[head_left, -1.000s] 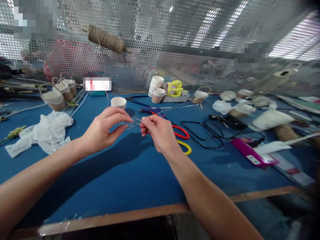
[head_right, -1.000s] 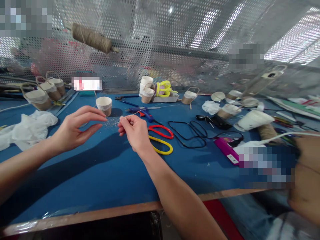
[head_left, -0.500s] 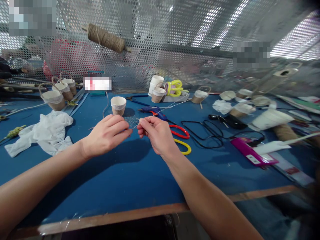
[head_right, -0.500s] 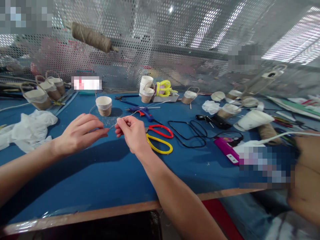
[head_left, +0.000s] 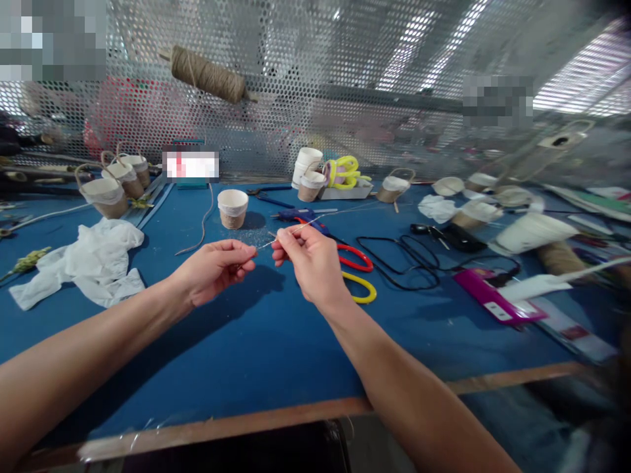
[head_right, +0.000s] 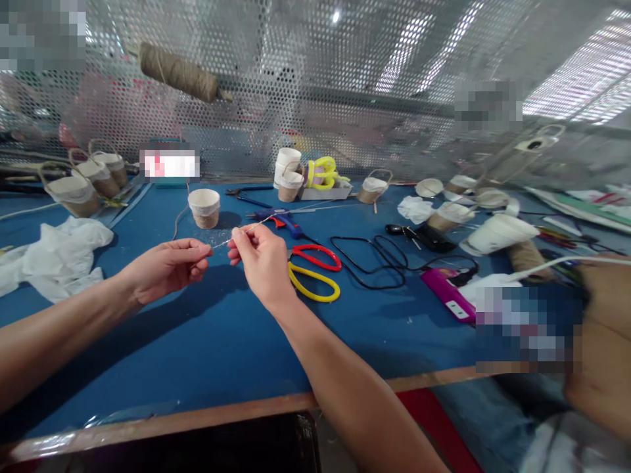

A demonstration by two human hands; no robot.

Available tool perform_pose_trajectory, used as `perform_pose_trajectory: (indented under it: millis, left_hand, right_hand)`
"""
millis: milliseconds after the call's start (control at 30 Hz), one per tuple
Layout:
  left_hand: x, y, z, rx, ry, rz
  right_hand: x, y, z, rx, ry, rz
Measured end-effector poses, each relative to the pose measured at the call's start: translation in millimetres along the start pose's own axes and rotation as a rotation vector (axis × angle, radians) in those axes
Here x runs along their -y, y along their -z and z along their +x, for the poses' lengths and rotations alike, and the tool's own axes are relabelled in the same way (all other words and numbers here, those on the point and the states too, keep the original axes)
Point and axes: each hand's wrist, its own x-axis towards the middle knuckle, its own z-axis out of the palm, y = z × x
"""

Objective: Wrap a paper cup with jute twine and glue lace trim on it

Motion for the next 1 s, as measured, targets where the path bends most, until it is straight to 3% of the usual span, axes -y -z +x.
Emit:
perform_pose_trajectory:
  millis: [33, 100, 267, 333, 400, 533, 667, 767, 867, 1000]
  left_hand:
    - [-1.6, 1.3, 0.0, 0.013, 0.013, 0.02]
    - [-6.1, 5.8, -1.4, 0.009, -0.14, 0.244]
    - [-19.4, 19.5, -7.3, 0.047, -1.053, 1.156]
    - [-21.5, 22.0, -7.2, 0.111, -1.29, 1.411]
    - [-20.7, 22.5, -5.7, 0.131, -1.413, 1.586]
    - [-14.9, 22.4, -1.7, 0.096, -1.56, 1.666]
    - [-8.6, 23.8, 0.5, 0.01, -1.615, 1.503]
    - [-4.4, 22.8, 1.1, -0.097, -1.567, 1.298]
    - [-0.4, 20.9, 1.5, -0.204, -1.524, 1.239]
    - [2.6, 17.4, -0.3, -0.212, -1.436, 1.188]
  right_hand:
    - [-0.3, 0.5, 0.6, 0.007, -0.008, -0.008]
    - [-0.9, 1.4, 2.0, 0.021, -0.04, -0.002]
    - [-2.2, 2.5, 4.6, 0.016, -0.112, 0.03]
    - [-2.3, 2.4, 4.7, 0.019, -0.123, 0.04]
    - [-2.3, 2.2, 4.3, 0.026, -0.125, 0.046]
    - [-1.7, 1.9, 3.1, 0.036, -0.128, 0.057]
    - [0.4, 1.7, 1.6, 0.032, -0.107, 0.08]
    - [2.7, 1.7, 0.5, 0.017, -0.077, 0.109]
    - [4.0, 1.6, 0.1, 0.01, -0.061, 0.122]
    - [3.2, 1.7, 0.1, 0.014, -0.038, 0.12]
